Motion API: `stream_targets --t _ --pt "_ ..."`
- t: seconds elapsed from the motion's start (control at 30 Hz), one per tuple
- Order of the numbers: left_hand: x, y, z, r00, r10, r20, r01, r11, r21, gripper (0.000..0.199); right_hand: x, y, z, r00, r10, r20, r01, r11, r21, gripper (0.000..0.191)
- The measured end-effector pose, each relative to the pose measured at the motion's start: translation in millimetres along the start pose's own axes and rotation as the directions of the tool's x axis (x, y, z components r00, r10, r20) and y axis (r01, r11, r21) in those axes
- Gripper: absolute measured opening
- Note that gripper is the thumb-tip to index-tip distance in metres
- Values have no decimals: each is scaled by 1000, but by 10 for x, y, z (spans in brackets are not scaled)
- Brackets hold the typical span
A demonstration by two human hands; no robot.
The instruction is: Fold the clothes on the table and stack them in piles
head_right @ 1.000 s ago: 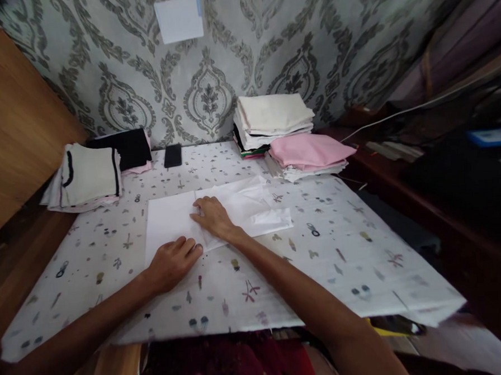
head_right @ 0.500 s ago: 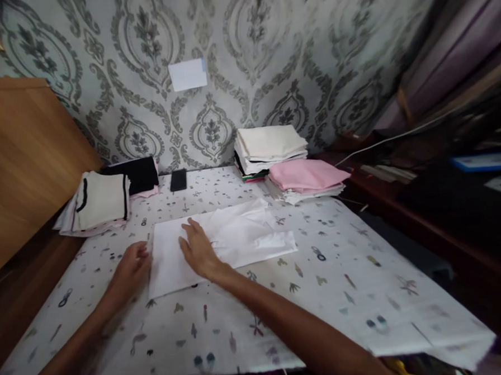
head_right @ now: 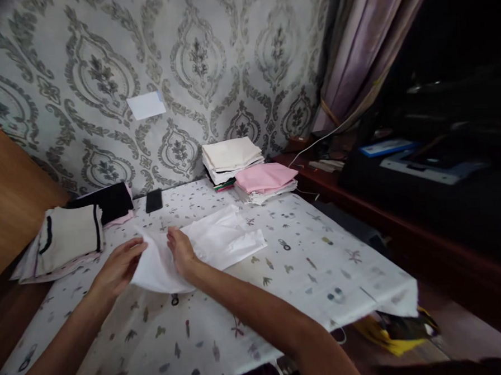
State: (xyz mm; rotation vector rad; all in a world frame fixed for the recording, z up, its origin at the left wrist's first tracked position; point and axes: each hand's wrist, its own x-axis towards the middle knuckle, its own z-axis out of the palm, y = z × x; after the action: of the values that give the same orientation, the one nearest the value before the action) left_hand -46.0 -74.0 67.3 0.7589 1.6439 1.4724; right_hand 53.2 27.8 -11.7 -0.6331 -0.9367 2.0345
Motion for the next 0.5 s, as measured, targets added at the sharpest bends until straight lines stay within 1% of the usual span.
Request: stream_targets --t 0.03,0.07,0.1,0.13,0.17,0.2,0.27,0.37,0.43,0.5 --pt "45 28 152 995 83 62 -86 996 36 47 16 -83 -36 996 71 48 -77 989 126 43" --pt "89 27 304 977 176 124 -190 976 111 46 26 -174 -84 984 135 114 -157 964 215 49" --pt "131 -5 450 947 270 173 -304 928 215 46 30 -268 -143 967 185 178 -229 935 271 57" --pt "171 -63 588 912 354 208 -406 852 330 46 29 -361 -208 948 223 227 -287 908 305 63" --pt "207 -140 715 877 419 235 -480 758 442 47 24 -449 -275 935 245 257 -323 887 330 68" --pt "239 -224 831 850 459 260 -522 663 537 48 19 -530 -344 929 253 270 -340 873 351 71" --pt "296 -379 1038 823 467 323 -550 513 659 53 13 -674 -484 930 243 277 -339 859 384 75" --pt "371 -489 1318 799 424 427 -580 357 732 58 18 -860 -710 939 206 274 -305 867 394 76" --pt "422 -492 1504 781 401 479 -605 292 741 60 23 -976 -873 949 171 263 -262 893 365 75" --pt "469 -482 1686 770 380 513 -621 260 739 60 17 -1079 -1031 960 136 244 -209 929 304 76"
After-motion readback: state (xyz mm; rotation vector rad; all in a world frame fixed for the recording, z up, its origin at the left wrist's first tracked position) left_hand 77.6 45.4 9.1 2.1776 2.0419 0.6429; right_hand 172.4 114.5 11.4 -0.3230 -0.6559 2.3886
